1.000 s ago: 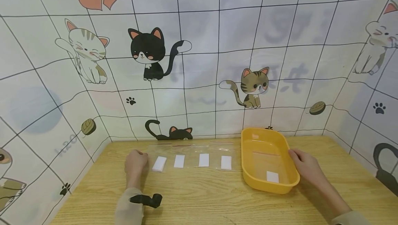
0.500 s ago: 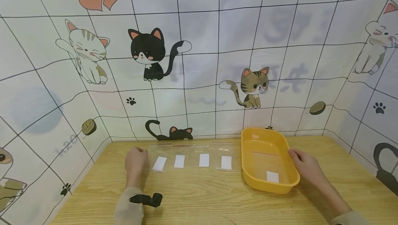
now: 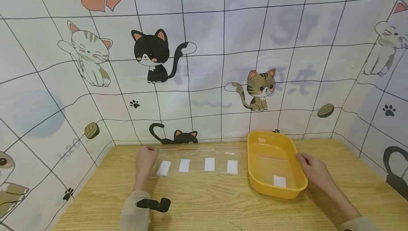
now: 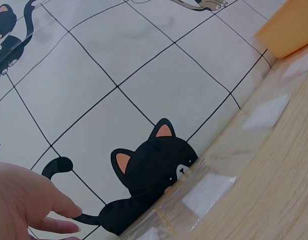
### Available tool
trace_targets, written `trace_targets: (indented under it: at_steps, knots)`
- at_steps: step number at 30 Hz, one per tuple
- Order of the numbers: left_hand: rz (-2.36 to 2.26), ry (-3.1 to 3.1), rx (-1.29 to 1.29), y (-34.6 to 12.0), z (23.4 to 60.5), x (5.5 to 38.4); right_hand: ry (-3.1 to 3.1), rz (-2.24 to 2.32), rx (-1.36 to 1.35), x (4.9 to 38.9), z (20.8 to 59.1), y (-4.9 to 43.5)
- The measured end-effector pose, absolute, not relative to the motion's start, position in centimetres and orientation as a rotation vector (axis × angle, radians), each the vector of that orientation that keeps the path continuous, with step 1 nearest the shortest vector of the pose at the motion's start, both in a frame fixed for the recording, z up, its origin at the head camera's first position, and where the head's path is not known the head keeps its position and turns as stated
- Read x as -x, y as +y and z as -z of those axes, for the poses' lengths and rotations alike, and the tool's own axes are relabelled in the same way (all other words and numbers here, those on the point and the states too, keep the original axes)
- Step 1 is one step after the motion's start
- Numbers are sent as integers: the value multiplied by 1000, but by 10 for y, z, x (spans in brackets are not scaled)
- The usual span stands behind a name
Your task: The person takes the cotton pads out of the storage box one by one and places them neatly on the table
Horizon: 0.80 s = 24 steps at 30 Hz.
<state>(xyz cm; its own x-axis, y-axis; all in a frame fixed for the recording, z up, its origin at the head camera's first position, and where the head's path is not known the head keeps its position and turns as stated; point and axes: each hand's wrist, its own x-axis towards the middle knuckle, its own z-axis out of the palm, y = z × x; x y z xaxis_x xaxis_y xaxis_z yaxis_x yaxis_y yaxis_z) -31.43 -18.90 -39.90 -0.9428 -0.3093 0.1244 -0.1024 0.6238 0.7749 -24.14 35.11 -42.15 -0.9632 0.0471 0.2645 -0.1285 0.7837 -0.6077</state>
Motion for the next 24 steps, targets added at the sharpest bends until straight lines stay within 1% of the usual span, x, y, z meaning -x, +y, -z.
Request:
trace_targets:
  at_steps: [9,24]
  knots:
    - [1300,-2558,-282,-173,388,313,-2709,-967,-62,241,421,351]
    - [1327,-2574,-210,-147,382,312,-2703,-962,-76,241,421,351]
